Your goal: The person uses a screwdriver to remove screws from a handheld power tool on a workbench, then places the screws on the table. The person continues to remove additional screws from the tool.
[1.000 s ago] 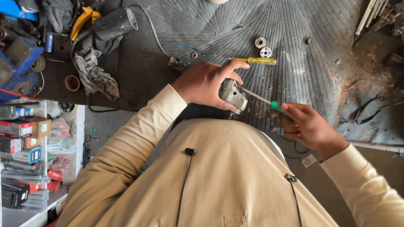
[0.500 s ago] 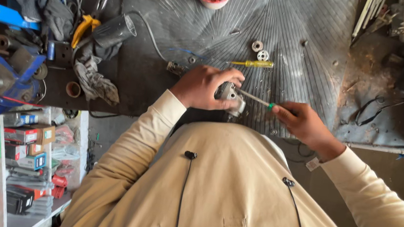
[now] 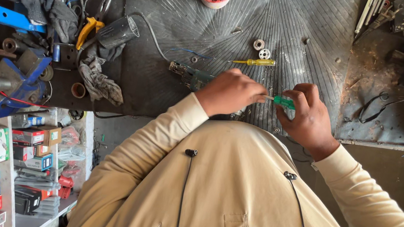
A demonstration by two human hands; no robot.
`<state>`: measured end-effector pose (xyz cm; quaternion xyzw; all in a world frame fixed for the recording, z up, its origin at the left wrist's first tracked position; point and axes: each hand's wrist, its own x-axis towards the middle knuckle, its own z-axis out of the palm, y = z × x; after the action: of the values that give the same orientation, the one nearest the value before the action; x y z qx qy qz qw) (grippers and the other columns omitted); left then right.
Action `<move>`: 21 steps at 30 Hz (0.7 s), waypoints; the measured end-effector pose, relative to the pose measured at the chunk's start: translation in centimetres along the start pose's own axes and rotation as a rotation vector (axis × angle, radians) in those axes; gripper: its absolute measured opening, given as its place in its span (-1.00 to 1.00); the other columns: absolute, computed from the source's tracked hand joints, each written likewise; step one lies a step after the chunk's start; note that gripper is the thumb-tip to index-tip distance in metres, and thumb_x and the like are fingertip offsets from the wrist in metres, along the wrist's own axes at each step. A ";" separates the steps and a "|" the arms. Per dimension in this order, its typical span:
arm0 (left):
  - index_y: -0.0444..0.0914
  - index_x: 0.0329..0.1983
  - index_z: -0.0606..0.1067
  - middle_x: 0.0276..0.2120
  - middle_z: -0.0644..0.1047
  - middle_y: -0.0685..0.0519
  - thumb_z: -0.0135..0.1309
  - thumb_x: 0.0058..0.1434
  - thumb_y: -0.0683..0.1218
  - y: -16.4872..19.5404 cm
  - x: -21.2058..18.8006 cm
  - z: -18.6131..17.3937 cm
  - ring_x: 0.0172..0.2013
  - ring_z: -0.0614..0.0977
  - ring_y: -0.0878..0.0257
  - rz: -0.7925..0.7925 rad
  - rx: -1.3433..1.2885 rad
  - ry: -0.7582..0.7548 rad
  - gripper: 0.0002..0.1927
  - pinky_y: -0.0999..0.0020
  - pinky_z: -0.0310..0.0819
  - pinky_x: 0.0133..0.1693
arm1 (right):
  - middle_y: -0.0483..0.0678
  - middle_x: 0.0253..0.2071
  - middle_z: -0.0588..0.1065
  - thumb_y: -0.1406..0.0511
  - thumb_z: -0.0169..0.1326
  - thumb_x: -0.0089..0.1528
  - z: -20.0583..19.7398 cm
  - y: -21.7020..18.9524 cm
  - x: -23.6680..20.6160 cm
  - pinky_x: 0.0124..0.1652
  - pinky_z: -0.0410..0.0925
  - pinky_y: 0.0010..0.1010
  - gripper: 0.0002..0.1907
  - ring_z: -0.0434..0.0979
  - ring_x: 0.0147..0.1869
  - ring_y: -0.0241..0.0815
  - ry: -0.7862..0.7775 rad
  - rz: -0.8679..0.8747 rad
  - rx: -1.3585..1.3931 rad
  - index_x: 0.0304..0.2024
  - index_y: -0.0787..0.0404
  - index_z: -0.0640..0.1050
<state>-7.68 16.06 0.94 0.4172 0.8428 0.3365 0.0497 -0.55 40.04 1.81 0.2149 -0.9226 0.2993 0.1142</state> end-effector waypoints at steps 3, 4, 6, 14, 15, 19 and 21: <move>-0.09 -0.34 0.57 -0.49 0.62 0.07 0.22 0.29 0.05 0.1 0.9 1.0 -0.43 0.66 0.08 -0.028 0.144 -0.039 -0.83 0.10 0.41 -0.21 | 0.12 -0.07 0.44 0.30 0.29 0.15 -0.4 0.5 -0.2 -0.21 0.43 -0.24 -0.59 0.54 -0.17 0.07 -0.030 0.093 0.121 0.00 0.29 0.50; -0.08 -0.37 0.56 -0.52 0.61 0.08 0.24 0.26 0.05 0.1 1.0 1.0 -0.46 0.65 0.07 -0.033 0.137 -0.023 -0.83 0.09 0.39 -0.24 | 0.10 -0.13 0.46 0.28 0.27 0.18 -0.6 1.0 -0.3 -0.26 0.40 -0.30 -0.61 0.53 -0.26 -0.02 -0.070 0.179 0.207 0.00 0.31 0.51; -0.09 -0.39 0.53 -0.53 0.60 0.10 0.26 0.19 0.04 0.3 1.3 0.9 -0.48 0.65 0.07 -0.052 0.110 -0.001 -0.83 0.09 0.37 -0.28 | 0.01 -0.26 0.48 0.20 0.14 0.29 -0.7 2.2 -0.4 -0.39 0.33 -0.41 -0.68 0.45 -0.40 -0.20 -0.174 0.499 0.466 -0.02 0.29 0.55; -0.18 -0.39 0.45 -0.48 0.58 0.12 0.36 0.04 0.08 1.4 1.6 -0.1 -0.40 0.66 0.08 -0.183 0.017 -0.012 -0.65 0.12 0.39 -0.34 | -0.13 -0.59 0.32 0.10 0.01 0.44 -0.2 4.4 -0.7 -0.55 0.16 -0.44 -0.59 0.22 -0.56 -0.35 -0.565 0.879 0.855 -0.22 0.33 0.60; -0.18 -0.37 0.47 -0.46 0.60 0.11 0.36 0.01 0.09 1.2 1.6 -0.5 -0.39 0.66 0.08 -0.149 0.006 0.014 -0.64 0.10 0.40 -0.33 | -0.11 -0.55 0.37 0.14 0.09 0.37 -0.4 4.0 -0.7 -0.52 0.19 -0.42 -0.68 0.27 -0.53 -0.30 -0.489 0.762 0.716 -0.18 0.30 0.60; -0.18 -0.20 0.52 -0.28 0.62 0.04 0.25 0.19 0.03 -0.6 0.7 -2.8 -0.25 0.67 0.04 -0.082 -0.073 0.081 -0.76 0.11 0.49 -0.19 | 0.00 -0.34 0.47 0.30 0.27 0.21 -1.5 1.5 -0.4 -0.32 0.35 -0.32 -0.75 0.48 -0.33 -0.12 -0.251 0.395 0.380 -0.13 0.27 0.57; -0.19 -0.13 0.54 -0.21 0.62 0.01 0.16 0.34 -0.03 -1.6 -0.2 -4.2 -0.18 0.66 0.00 -0.117 -0.104 0.049 -0.85 0.13 0.53 -0.14 | 0.05 -0.22 0.47 0.33 0.29 0.18 -1.6 0.4 0.1 -0.24 0.40 -0.25 -0.72 0.54 -0.24 -0.01 -0.204 0.313 0.313 -0.11 0.29 0.54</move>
<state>-10.18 13.04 3.20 0.3560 0.8480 0.3864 0.0704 -0.69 41.29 2.91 0.1137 -0.8938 0.4293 -0.0621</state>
